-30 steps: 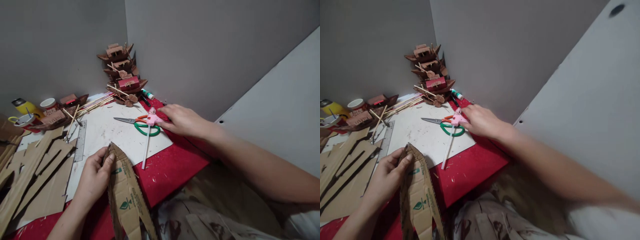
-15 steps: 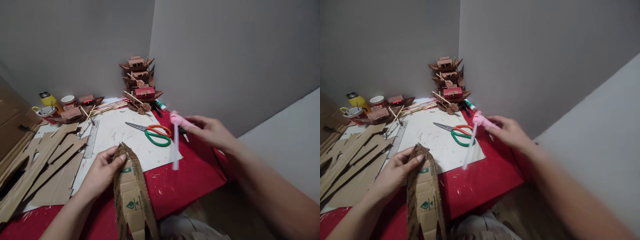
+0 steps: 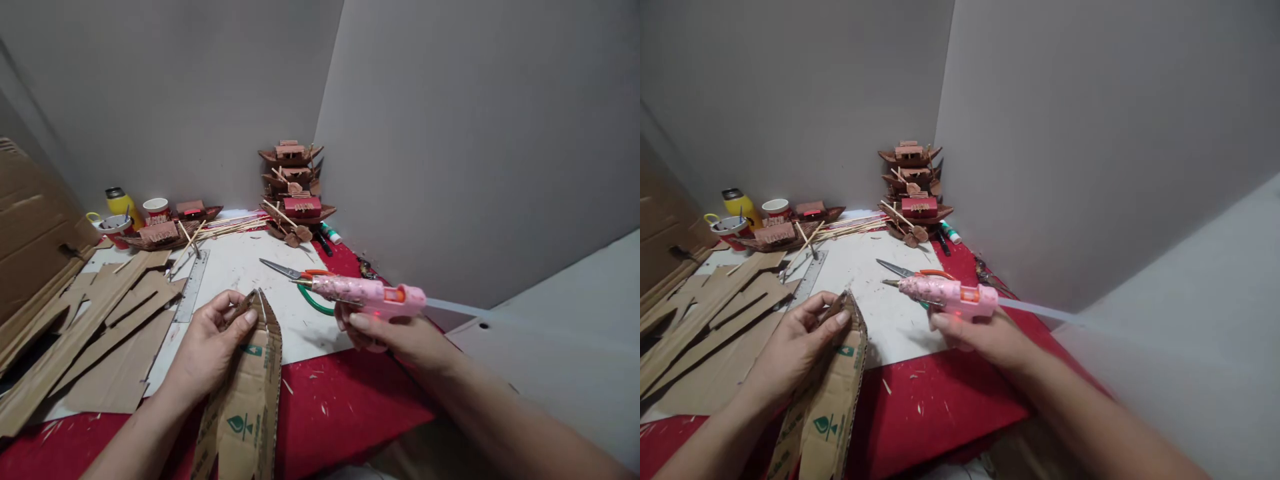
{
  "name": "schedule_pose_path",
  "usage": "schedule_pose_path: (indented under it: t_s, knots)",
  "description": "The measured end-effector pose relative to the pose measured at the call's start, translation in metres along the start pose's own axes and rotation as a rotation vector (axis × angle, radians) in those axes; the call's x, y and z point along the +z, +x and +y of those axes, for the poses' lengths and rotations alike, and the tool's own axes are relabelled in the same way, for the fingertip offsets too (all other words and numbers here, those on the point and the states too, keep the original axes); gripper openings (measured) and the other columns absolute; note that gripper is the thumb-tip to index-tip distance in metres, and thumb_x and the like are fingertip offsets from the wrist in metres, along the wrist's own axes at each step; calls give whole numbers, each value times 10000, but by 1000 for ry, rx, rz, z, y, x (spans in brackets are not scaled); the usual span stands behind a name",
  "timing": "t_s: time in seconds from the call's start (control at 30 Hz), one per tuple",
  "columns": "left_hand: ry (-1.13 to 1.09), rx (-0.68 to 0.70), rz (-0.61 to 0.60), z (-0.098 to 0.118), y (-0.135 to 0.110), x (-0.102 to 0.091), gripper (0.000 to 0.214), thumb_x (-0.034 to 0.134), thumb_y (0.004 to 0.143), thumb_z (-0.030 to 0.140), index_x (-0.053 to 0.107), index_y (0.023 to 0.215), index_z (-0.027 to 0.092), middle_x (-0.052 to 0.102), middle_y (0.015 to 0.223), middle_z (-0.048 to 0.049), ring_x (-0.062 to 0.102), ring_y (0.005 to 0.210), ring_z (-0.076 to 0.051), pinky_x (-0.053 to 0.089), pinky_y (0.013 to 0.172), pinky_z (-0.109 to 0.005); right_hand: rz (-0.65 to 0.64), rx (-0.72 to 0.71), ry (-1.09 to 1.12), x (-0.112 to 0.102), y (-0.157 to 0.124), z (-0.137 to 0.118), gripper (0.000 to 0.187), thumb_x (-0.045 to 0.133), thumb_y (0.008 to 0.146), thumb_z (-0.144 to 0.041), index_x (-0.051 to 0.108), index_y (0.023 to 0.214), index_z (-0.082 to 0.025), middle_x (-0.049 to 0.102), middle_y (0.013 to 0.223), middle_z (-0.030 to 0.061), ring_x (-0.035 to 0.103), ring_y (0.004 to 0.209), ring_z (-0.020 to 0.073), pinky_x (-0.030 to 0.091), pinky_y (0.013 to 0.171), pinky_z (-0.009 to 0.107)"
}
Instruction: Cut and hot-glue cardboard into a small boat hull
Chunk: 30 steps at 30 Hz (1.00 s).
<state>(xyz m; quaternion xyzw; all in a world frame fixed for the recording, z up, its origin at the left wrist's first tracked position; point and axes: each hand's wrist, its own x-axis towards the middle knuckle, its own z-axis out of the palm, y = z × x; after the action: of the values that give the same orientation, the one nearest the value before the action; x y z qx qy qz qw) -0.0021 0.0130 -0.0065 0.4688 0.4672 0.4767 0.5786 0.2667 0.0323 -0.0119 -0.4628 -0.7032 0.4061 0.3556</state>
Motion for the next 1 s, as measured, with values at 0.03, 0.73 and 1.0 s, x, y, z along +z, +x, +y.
schedule_pose_path:
  t_s: [0.03, 0.73, 1.0]
  knots:
    - [33, 19, -12, 0, -1, 0, 244, 712, 786, 391, 577, 832, 193, 595, 725, 40, 534, 630, -99, 428, 605, -203, -20, 3, 30, 2, 0, 1, 427, 565, 817, -620, 575, 732, -201, 483, 542, 2, 391, 439, 119, 332, 394, 282]
    - [569, 219, 181, -10, -1, 3, 172, 524, 877, 318, 504, 739, 217, 510, 678, 38, 460, 663, -150, 361, 625, -257, -31, -423, -558, 47, -3, -22, 319, 503, 932, -423, 653, 1042, -164, 569, 673, 33, 538, 579, 141, 422, 556, 242]
    - [601, 209, 192, -13, 1, 1, 156, 511, 877, 314, 512, 755, 216, 504, 682, 44, 464, 660, -146, 368, 624, -267, 81, -521, -663, 58, 0, -9, 286, 516, 935, -401, 571, 789, -161, 520, 644, 7, 470, 533, 111, 334, 525, 248]
